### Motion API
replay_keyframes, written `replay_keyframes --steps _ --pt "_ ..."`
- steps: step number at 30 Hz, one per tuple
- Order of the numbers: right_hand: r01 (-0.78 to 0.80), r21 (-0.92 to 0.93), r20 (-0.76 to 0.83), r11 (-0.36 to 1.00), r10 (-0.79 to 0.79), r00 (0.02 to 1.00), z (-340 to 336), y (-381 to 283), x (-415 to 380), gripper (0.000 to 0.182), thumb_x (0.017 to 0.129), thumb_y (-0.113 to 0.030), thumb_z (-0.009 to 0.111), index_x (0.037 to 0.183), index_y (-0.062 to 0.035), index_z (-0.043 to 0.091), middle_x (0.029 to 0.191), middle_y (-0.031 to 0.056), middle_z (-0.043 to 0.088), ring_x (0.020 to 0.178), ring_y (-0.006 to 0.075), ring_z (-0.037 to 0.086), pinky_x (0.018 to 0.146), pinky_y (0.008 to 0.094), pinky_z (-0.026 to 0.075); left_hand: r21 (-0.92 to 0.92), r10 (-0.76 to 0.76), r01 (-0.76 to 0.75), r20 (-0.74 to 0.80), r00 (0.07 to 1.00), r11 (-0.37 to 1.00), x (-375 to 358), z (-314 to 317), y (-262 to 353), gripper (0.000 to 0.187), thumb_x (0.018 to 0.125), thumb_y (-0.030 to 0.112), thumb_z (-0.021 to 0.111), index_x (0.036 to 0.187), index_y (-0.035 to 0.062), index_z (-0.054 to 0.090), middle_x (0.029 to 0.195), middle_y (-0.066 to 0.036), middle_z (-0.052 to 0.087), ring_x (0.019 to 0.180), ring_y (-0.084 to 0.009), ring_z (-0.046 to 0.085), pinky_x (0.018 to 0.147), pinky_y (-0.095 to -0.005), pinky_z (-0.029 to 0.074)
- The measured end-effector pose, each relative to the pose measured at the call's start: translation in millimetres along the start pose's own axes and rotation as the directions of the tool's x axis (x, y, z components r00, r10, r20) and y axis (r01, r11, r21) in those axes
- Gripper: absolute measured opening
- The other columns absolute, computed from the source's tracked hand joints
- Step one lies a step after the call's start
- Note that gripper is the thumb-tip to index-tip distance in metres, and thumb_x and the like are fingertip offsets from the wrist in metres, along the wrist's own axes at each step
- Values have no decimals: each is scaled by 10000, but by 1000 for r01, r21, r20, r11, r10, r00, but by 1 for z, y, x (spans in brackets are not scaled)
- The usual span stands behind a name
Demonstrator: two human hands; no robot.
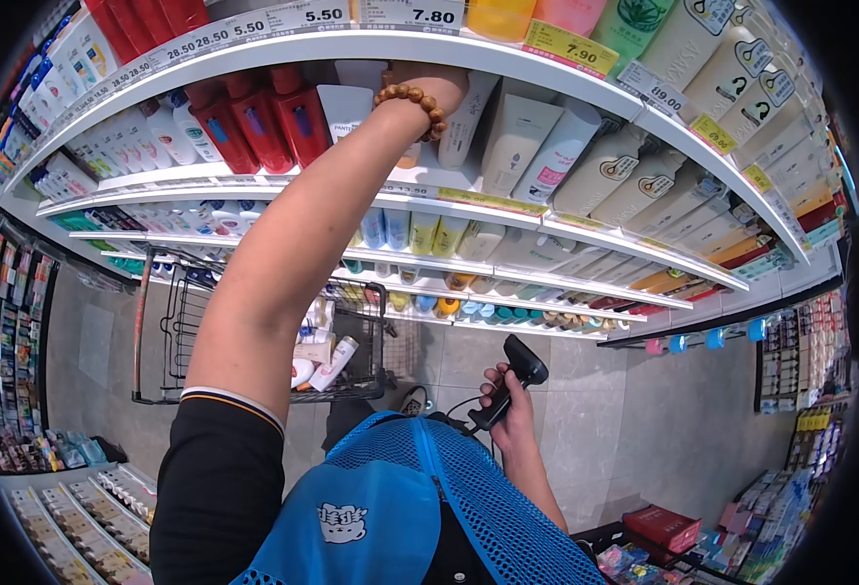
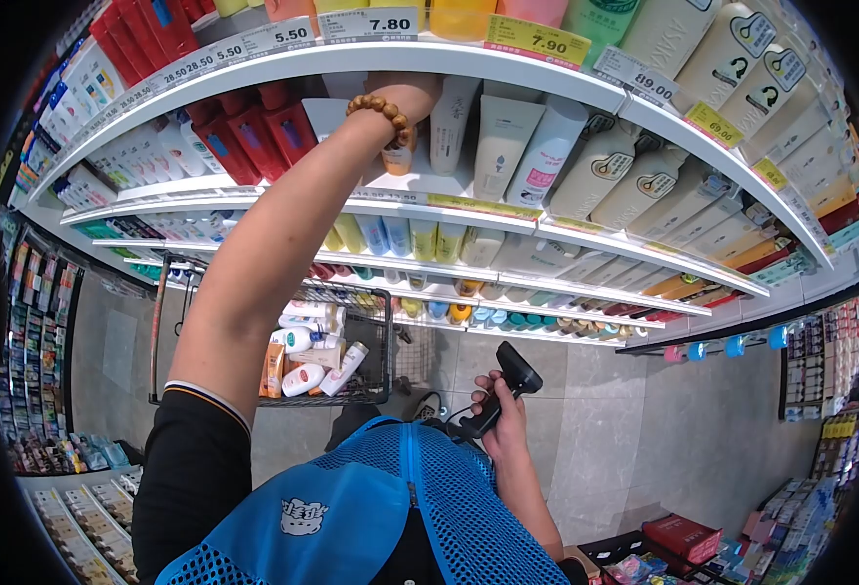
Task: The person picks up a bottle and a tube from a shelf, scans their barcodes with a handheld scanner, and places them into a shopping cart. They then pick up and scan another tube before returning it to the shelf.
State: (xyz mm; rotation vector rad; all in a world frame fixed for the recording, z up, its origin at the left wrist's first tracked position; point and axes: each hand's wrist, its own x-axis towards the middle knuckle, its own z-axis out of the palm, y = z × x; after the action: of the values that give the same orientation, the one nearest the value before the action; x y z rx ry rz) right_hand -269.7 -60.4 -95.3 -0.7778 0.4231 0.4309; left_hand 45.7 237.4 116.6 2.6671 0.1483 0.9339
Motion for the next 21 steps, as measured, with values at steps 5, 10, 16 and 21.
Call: replay_keyframes --steps 5,10,16,21 --pt "3 2 -1 1000 -3 1000 0 1 0 250 982 -244 597 1163 -75 561 1018 95 651 797 168 614 635 276 491 -10 -24 24 33 999 1000 -4 -7 4 373 946 344 518 1195 95 642 1170 -180 659 1053 -364 649 901 -469 523" --pt "-4 10 -13 1000 4 1000 1 0 -1 246 983 -234 592 1164 -71 556 1018 102 651 793 170 611 634 281 493 2 -52 52 64 997 999 -4 -11 7 391 949 356 510 1226 105 623 1205 -184 645 1079 -377 640 917 -477 518" --pt "-6 18 -7 1000 6 1000 -1 1 1 243 982 -231 593 1161 -70 558 1013 105 654 790 173 613 634 284 495 -4 -34 34 89 995 999 -3 -16 8 438 938 384 522 1261 100 600 1238 -192 625 1094 -393 630 930 -485 511" --pt "-5 8 -15 1000 5 1000 -2 1 1 244 981 -231 595 1160 -70 558 1006 105 659 788 177 619 632 284 498 35 -1 -1 60 998 999 -8 -20 12 430 934 369 529 1251 88 603 1227 -200 629 1099 -404 625 932 -504 506"
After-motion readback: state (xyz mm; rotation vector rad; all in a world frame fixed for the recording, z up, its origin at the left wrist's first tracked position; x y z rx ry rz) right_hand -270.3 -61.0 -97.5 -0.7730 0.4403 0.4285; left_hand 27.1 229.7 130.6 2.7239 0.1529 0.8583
